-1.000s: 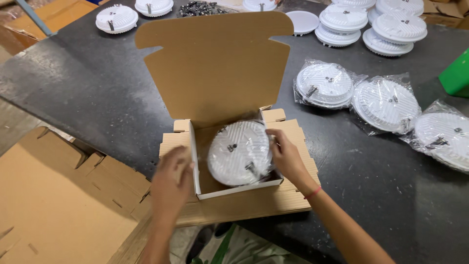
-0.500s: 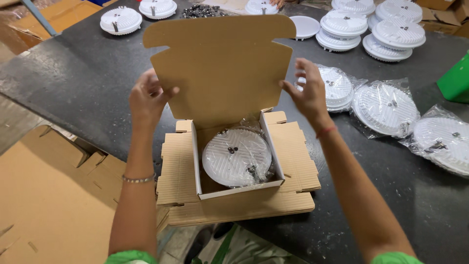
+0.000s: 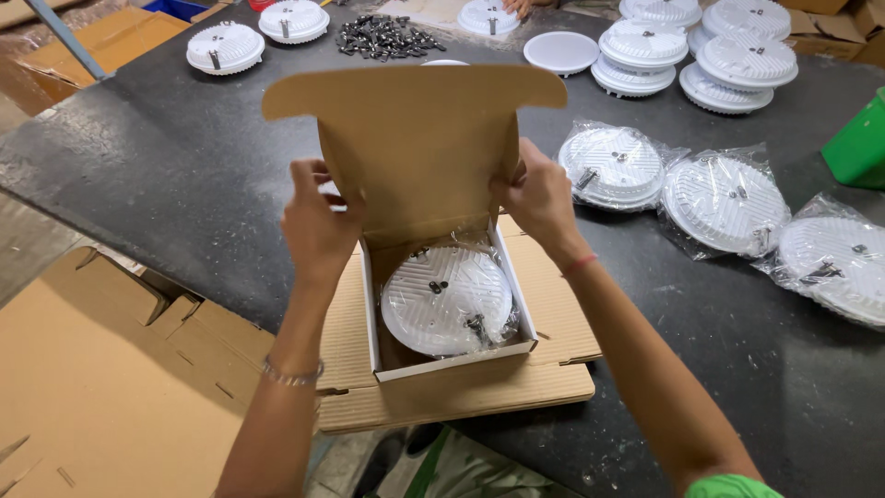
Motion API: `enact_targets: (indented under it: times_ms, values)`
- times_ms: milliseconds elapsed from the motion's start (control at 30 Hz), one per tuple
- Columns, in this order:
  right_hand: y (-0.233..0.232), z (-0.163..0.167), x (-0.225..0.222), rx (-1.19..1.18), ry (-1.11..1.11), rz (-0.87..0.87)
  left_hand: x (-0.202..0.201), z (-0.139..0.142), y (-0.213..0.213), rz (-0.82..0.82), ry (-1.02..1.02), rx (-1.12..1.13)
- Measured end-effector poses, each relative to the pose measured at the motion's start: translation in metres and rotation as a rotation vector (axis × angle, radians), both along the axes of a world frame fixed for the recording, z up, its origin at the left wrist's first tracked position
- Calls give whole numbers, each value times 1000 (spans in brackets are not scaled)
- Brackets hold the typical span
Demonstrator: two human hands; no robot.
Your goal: The person assembles flat cardboard boxes by folding and tucking the flaps, then places a plastic-wrapped circular light fixture into each box and closes the lid. The process is repeated multiple times on a workbench with stacks of boxes and wrapped fixtures nearby.
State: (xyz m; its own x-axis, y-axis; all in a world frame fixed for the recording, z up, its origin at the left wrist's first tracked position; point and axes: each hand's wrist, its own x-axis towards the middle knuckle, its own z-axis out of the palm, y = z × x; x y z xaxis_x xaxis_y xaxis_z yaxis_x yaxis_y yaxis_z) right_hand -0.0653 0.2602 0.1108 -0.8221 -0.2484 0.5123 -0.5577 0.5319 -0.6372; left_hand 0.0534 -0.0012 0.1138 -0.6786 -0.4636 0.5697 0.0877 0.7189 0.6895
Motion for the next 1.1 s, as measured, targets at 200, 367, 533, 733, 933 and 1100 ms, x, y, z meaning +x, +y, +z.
enact_targets:
  times_ms: [200, 367, 533, 733, 933, 1100]
  values:
    - [59, -6, 33, -210, -392, 569, 71, -28, -10, -512, -68, 305]
    - [92, -37, 43, -310, -713, 744, 98, -53, -39, -798, -208, 493]
    - [103, -54, 60, 143, -599, 581, 108, -64, -36, -657, -539, 16]
    - [108, -51, 95, 439, -405, 584, 133, -73, -6, -526, -683, -162]
    - [92, -73, 115, 409, -364, 372, 132, -101, 12, -399, -582, -8]
    - [88, -98, 123, 190, -300, 341, 132, -116, 14, -397, -486, 2]
